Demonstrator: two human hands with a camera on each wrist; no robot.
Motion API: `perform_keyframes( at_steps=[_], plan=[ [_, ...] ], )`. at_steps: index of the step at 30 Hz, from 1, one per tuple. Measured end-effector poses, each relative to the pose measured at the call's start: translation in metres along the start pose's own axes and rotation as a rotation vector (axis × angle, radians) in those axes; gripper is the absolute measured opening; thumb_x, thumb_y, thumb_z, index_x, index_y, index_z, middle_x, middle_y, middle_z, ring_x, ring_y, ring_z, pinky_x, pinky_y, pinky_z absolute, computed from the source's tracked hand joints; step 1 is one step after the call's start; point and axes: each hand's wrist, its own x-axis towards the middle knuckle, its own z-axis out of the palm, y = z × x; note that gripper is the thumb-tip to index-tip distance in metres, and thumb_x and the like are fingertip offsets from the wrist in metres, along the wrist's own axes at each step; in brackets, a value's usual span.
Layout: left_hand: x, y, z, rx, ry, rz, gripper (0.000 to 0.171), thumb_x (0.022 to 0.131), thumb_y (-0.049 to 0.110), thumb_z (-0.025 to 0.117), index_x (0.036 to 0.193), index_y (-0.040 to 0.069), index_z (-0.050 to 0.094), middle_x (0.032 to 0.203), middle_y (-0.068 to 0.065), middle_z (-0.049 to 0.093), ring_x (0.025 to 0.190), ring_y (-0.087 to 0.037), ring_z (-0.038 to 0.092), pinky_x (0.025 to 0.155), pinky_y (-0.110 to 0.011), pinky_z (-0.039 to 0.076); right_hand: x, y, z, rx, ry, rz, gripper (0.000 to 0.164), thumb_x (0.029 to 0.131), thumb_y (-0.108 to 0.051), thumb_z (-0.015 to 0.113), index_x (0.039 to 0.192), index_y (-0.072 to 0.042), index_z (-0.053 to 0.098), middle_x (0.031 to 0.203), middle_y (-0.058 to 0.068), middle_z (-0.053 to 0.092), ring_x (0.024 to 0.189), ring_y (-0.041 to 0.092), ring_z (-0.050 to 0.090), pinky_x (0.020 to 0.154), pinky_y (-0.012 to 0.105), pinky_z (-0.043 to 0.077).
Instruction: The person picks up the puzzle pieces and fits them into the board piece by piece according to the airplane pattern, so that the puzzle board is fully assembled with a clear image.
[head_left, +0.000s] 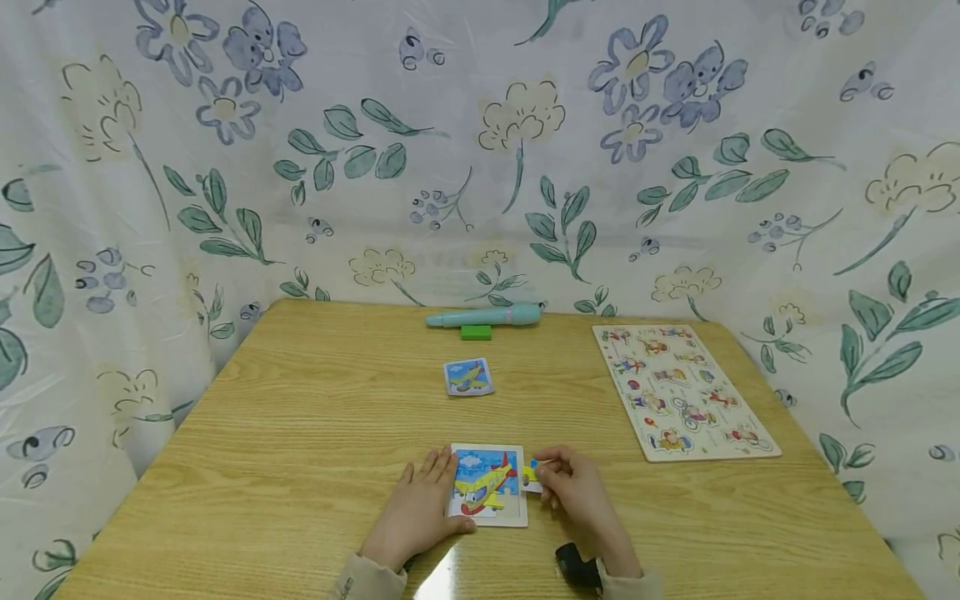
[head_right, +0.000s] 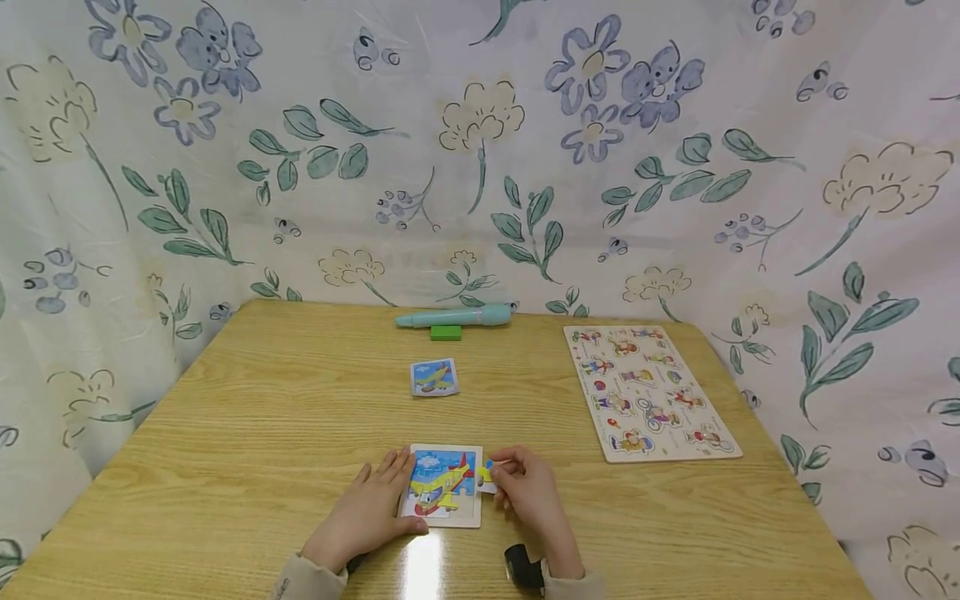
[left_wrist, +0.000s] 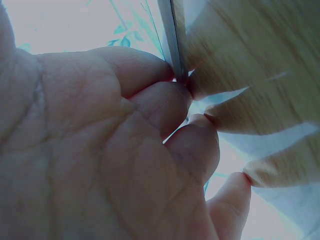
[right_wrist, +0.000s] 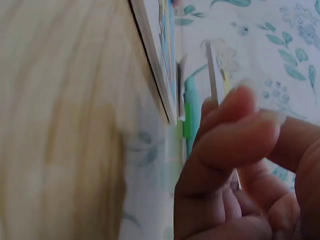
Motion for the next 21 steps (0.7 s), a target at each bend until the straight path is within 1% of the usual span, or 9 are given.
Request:
perform_keyframes(
  at_steps=[4,6,8,14,21],
  plan=[
    [0.0,0.0,0.0,-0.002,0.0,-0.003,0.1,0.076,0.055,0.072,0.148,-0.003,0.034,0.157,-0.021,0.029,0.145,-0.04,0.028,0.114,-0.065,0.024,-0.003,-0.002,0.005,-0.031,-0.14,-0.051,0.025,0.094,-0.003,0.057,0.117,0.007,0.061,0.084,0.009,0.061,0.056,0.009,0.053,0.046,0.018,0.044],
    [0.0,0.0,0.0,-0.002,0.003,-0.004,0.1,0.076,0.055,0.072,0.147,-0.003,0.035,0.157,-0.021,0.029,0.145,-0.04,0.029,0.114,-0.065,0.025,-0.004,-0.002,0.008,-0.056,-0.185,-0.068,0.023,0.095,-0.004,0.057,0.115,0.006,0.062,0.082,0.008,0.06,0.056,0.008,0.052,0.046,0.018,0.044],
    [0.0,0.0,0.0,-0.003,0.004,-0.007,0.1,0.076,0.055,0.072,0.147,-0.003,0.035,0.157,-0.021,0.03,0.145,-0.04,0.029,0.114,-0.065,0.025,-0.004,-0.002,0.011,-0.083,-0.213,-0.083,0.021,0.095,-0.004,0.058,0.112,0.005,0.063,0.081,0.006,0.059,0.056,0.008,0.051,0.046,0.019,0.043],
    [0.0,0.001,-0.001,-0.008,0.003,-0.01,0.1,0.075,0.055,0.072,0.147,-0.004,0.036,0.156,-0.021,0.03,0.145,-0.04,0.029,0.113,-0.065,0.025,-0.004,0.0,0.017,-0.182,-0.223,-0.128,0.014,0.093,-0.004,0.06,0.104,0.002,0.065,0.082,0.005,0.061,0.057,0.005,0.047,0.046,0.018,0.041],
    [-0.001,0.002,-0.002,-0.015,0.003,-0.004,0.099,0.076,0.054,0.073,0.147,-0.004,0.036,0.156,-0.021,0.03,0.145,-0.041,0.029,0.113,-0.066,0.025,-0.005,0.001,0.02,-0.211,-0.191,-0.124,0.012,0.09,-0.002,0.062,0.102,0.001,0.066,0.082,0.005,0.061,0.058,0.007,0.048,0.045,0.018,0.043]
  ],
)
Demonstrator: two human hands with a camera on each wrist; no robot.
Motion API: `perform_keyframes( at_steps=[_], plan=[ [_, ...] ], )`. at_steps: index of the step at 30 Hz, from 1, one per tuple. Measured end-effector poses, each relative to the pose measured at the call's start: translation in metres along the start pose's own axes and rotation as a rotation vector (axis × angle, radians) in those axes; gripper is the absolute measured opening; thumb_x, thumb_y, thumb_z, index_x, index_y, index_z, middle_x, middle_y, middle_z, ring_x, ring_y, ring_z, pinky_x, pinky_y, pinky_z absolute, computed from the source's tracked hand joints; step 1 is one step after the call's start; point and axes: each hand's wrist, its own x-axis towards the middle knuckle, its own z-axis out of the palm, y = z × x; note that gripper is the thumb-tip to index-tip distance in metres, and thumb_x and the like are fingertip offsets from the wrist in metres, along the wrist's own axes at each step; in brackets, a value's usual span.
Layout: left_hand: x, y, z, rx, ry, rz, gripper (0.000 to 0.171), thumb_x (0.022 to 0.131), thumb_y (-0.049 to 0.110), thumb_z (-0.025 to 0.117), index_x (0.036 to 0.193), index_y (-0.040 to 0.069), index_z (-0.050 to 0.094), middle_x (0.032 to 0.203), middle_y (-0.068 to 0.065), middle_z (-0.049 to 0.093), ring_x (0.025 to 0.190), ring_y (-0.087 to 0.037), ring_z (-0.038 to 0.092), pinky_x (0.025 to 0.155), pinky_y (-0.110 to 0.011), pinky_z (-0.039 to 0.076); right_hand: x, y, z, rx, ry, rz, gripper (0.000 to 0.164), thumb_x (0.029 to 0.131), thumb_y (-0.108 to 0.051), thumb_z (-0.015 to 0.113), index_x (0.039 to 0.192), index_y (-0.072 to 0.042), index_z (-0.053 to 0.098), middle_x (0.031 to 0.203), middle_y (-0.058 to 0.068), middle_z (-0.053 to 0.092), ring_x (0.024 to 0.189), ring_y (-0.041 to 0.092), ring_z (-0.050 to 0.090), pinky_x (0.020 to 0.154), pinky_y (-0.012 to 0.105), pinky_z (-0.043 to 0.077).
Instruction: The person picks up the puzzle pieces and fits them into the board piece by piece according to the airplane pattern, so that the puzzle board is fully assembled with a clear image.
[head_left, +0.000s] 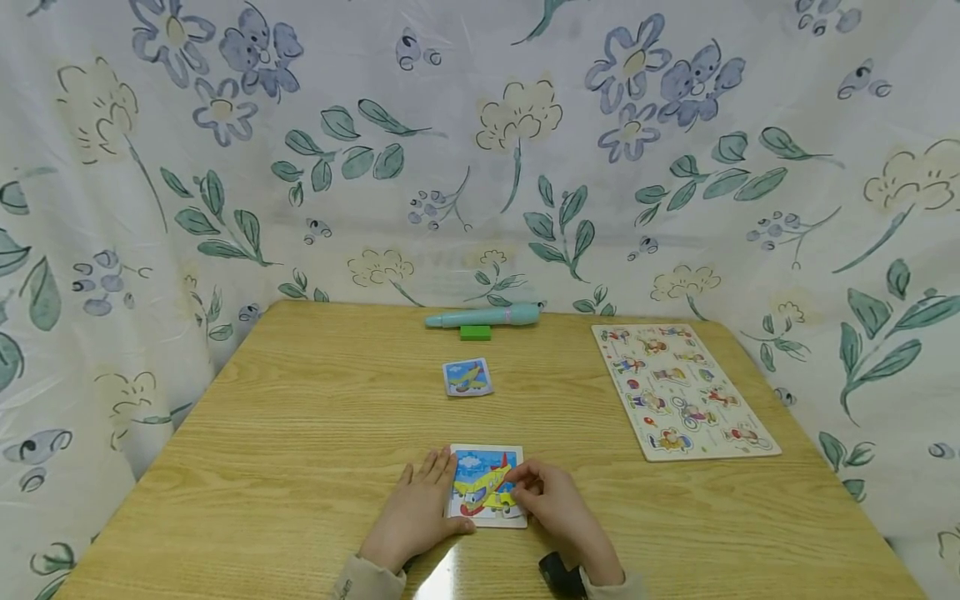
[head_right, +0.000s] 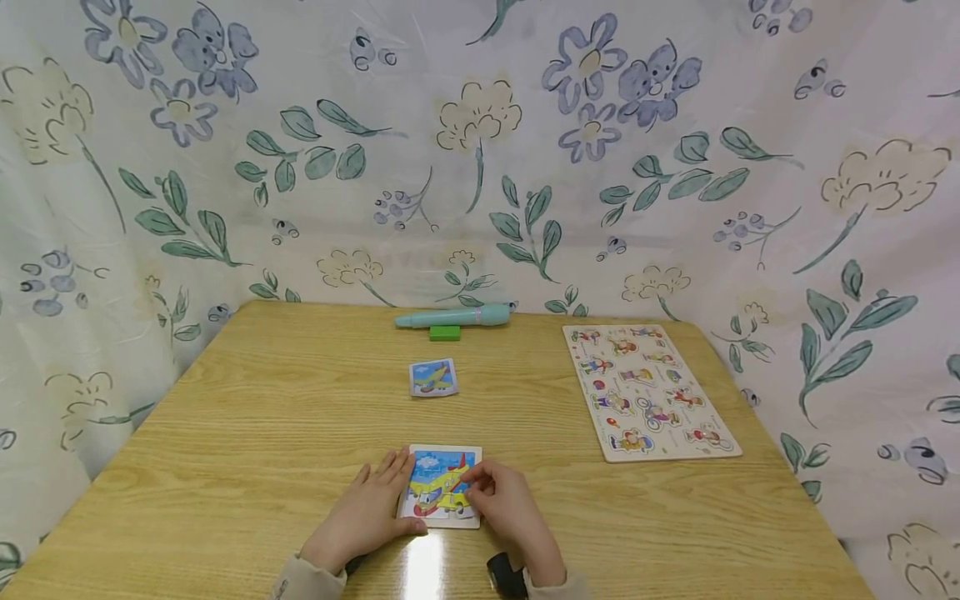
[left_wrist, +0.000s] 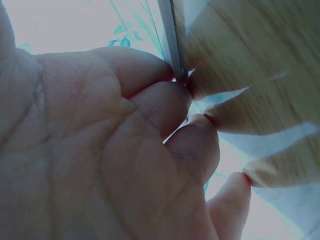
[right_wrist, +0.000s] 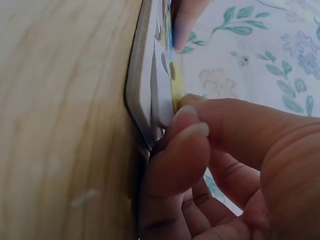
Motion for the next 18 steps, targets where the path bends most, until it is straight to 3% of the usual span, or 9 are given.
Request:
perform_keyframes(
  at_steps=[9,18],
  plan=[
    [-0.0004,0.0004,-0.0005,0.014,0.003,0.002,0.099,0.076,0.056,0.071,0.146,-0.004,0.036,0.156,-0.021,0.03,0.144,-0.041,0.029,0.113,-0.065,0.026,0.0,-0.005,0.0054,-0.135,0.048,-0.047,0.016,0.081,-0.001,0.07,0.097,-0.003,0.068,0.086,0.004,0.063,0.067,0.007,0.048,0.055,0.017,0.041],
    [-0.0006,0.0001,-0.0003,0.005,-0.003,-0.002,0.099,0.076,0.055,0.072,0.147,-0.004,0.036,0.156,-0.021,0.03,0.145,-0.04,0.029,0.113,-0.065,0.025,0.0007,-0.0077,0.0097,-0.193,0.06,-0.036,0.016,0.079,-0.003,0.071,0.095,-0.006,0.069,0.087,0.004,0.062,0.064,0.008,0.045,0.053,0.018,0.037]
  ],
)
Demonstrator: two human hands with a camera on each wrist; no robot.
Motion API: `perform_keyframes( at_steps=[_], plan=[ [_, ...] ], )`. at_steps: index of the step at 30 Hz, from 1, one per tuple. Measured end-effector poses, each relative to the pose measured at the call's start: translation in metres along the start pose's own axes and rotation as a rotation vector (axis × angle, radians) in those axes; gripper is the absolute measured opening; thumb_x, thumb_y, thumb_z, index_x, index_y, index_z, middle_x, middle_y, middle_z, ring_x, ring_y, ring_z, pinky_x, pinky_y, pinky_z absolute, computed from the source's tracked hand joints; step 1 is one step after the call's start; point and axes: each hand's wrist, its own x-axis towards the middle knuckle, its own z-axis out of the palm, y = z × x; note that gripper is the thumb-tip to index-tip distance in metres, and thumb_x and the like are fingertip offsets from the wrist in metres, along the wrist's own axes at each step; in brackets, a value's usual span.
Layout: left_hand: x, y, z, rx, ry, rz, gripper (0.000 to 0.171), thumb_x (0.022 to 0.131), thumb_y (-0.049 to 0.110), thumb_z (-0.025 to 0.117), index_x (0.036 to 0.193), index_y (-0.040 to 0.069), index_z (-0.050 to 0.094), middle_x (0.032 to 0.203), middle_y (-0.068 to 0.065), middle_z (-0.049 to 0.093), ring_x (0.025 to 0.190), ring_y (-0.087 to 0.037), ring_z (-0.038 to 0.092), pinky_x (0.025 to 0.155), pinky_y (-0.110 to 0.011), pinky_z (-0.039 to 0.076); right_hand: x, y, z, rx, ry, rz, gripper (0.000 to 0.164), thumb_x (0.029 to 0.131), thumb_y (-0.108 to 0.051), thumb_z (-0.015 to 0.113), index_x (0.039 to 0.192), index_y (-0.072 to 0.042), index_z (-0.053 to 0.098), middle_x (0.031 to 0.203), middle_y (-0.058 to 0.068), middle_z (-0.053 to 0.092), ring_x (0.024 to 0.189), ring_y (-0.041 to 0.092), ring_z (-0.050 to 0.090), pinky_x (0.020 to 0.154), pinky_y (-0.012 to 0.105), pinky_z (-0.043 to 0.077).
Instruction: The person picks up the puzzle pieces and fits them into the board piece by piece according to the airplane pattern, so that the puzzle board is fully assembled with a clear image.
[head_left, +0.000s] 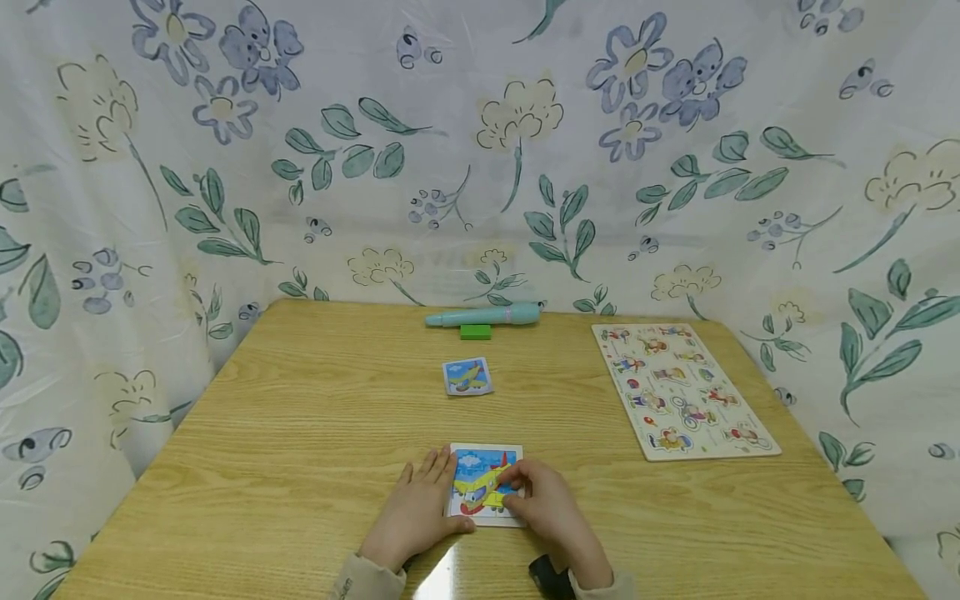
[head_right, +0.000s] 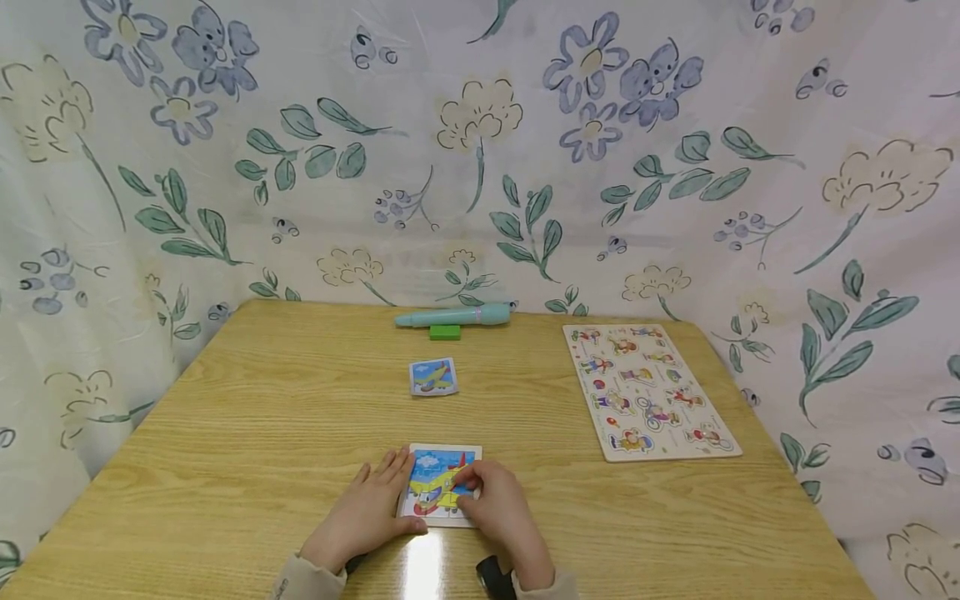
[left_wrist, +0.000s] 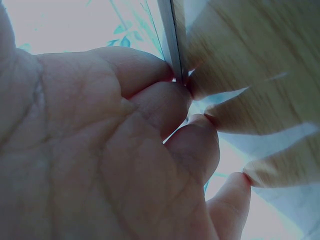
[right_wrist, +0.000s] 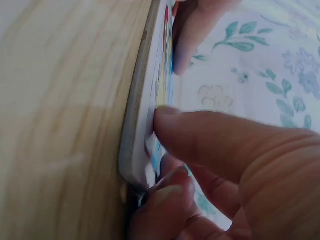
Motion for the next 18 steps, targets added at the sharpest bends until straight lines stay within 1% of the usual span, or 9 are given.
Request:
perform_keyframes(
  at_steps=[6,11,15,18],
  plan=[
    [0.001,-0.0008,0.0005,-0.004,0.003,-0.003,0.098,0.077,0.055,0.072,0.147,-0.004,0.035,0.156,-0.021,0.03,0.145,-0.04,0.029,0.113,-0.065,0.025,0.0004,-0.0033,0.0025,-0.072,0.028,-0.011,0.016,0.078,-0.003,0.072,0.093,-0.009,0.069,0.087,0.002,0.06,0.073,0.01,0.046,0.06,0.019,0.038],
    [0.002,-0.001,0.0009,0.001,0.005,0.003,0.099,0.076,0.055,0.072,0.147,-0.004,0.035,0.156,-0.021,0.03,0.145,-0.04,0.029,0.113,-0.065,0.025,0.0008,-0.0024,0.0017,-0.083,0.014,-0.016,0.015,0.079,-0.004,0.072,0.094,-0.009,0.069,0.088,0.001,0.059,0.076,0.01,0.047,0.061,0.019,0.038],
    [0.0021,-0.0003,0.0021,0.016,0.001,0.009,0.1,0.075,0.056,0.072,0.147,-0.004,0.036,0.156,-0.021,0.031,0.144,-0.041,0.03,0.113,-0.065,0.026,0.0007,0.002,-0.0017,-0.035,-0.04,-0.014,0.014,0.082,-0.007,0.071,0.097,-0.008,0.069,0.089,0.002,0.058,0.078,0.012,0.048,0.062,0.018,0.038],
    [0.0012,0.0007,0.0032,0.021,-0.004,0.015,0.1,0.075,0.057,0.071,0.146,-0.004,0.036,0.156,-0.021,0.031,0.144,-0.041,0.031,0.113,-0.065,0.026,0.0007,0.005,-0.0054,0.052,-0.101,0.004,0.014,0.087,-0.01,0.068,0.101,-0.005,0.067,0.088,0.003,0.057,0.076,0.013,0.047,0.059,0.019,0.038]
  ],
)
